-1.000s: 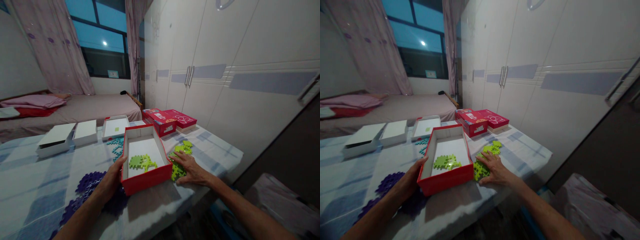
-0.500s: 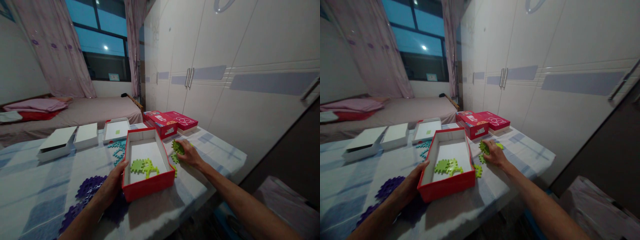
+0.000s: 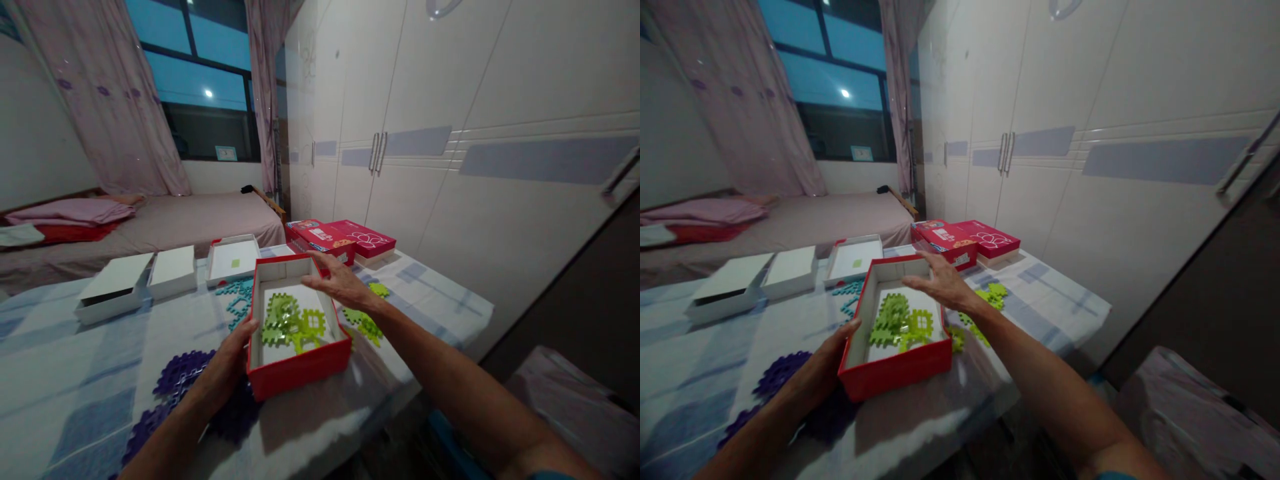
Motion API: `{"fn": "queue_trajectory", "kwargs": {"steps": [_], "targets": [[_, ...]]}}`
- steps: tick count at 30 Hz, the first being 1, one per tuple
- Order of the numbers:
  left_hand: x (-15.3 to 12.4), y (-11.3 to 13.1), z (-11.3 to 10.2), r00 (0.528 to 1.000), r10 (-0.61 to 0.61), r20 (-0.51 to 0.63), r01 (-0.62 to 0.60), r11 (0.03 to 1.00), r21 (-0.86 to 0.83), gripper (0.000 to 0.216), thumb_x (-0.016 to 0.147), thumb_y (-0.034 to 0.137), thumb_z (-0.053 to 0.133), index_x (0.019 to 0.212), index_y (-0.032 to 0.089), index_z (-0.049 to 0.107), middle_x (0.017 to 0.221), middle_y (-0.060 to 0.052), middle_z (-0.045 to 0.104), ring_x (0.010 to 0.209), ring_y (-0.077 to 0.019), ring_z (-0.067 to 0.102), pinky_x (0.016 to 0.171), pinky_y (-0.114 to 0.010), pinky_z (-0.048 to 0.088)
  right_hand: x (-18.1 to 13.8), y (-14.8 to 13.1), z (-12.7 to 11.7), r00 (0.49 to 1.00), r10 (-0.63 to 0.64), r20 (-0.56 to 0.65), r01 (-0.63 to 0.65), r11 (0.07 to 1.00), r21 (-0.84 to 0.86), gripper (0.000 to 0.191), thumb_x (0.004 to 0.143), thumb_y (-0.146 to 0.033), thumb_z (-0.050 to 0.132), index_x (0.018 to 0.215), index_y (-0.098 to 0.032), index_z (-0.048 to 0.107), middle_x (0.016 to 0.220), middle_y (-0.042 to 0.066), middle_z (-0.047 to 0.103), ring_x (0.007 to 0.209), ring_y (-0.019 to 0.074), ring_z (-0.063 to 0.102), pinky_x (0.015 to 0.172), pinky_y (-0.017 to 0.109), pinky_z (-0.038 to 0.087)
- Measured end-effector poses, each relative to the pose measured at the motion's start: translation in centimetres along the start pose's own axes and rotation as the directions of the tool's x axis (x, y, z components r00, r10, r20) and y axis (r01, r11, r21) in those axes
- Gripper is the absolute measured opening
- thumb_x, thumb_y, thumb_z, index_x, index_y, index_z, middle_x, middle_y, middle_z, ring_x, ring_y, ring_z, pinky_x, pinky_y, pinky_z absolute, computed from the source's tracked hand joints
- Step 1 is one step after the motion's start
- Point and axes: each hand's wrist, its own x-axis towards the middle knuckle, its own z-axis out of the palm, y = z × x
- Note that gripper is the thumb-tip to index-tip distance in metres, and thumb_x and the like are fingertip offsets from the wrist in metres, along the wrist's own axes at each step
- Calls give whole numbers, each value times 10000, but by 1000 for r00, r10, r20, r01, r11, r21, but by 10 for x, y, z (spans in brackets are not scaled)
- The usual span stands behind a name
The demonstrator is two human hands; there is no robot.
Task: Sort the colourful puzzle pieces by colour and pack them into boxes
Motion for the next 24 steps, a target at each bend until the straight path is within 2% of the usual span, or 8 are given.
{"fn": "queue_trajectory", "kwargs": {"steps": [2,4,6,8,10,16,20,24], "targets": [[0,-1,-1,1000,8,19,-8,1000,-5,543,796,407,595,1276,174,494,991,-94,714,875,-259,685,727,-363,565,-15,26,-14,996,29,-84,-41,989,-141,513,816,-480,549,1254,-213,529,1281,108,537,1174,231,494,982,425,384],[1,-1,-2,1000,19,25,-19,1000,-3,549,793,404,601,1283,184,488,1000,-90,713,880,-254,685,724,-356,566,-34,62,-31,977,155,-147,-199,912,-358,551,812,-495,543,1270,-189,517,1298,138,521,1205,269,467,990,460,362],[0,-1,-3,1000,22,18,-22,1000,1,546,788,396,609,1281,195,490,992,-86,715,874,-252,687,708,-348,568,-51,99,-42,908,380,-175,-412,736,-538,721,760,-621,540,1327,-184,461,1348,184,468,1245,349,413,963,542,347],[-1,0,-1,1000,18,10,-18,1000,3,534,783,389,615,1268,199,501,979,-87,718,864,-250,689,697,-342,569,-63,126,-45,827,527,-195,-525,603,-600,837,728,-719,486,1367,-183,410,1360,206,447,1244,382,408,939,570,347],[-2,1,1,1000,14,8,-14,1000,0,522,781,387,617,1253,190,515,972,-93,719,861,-253,690,693,-343,570,-69,139,-39,800,577,-165,-544,581,-605,880,728,-761,426,1390,-185,370,1369,204,438,1248,377,408,938,564,349],[-4,2,3,1000,-19,-1,19,1000,-1,517,788,393,608,1242,160,522,960,-103,718,863,-261,689,741,-367,565,-70,119,-5,869,494,-22,-391,661,-640,930,655,-748,536,1396,-216,355,1427,191,350,1314,386,294,952,590,312],[-4,1,3,1000,-17,-3,17,1000,4,519,798,402,596,1253,167,512,955,-98,718,870,-260,687,757,-375,561,-76,107,4,910,410,-61,-350,681,-643,682,699,-622,588,1261,-243,515,1343,163,422,1239,350,370,909,553,343],[-3,2,2,1000,-8,-6,8,1000,8,525,790,402,606,1251,169,513,953,-97,719,874,-259,687,754,-369,562,-79,108,3,940,315,-134,-330,730,-599,498,716,-479,618,1165,-268,583,1188,105,511,1108,285,459,843,460,404]]}}
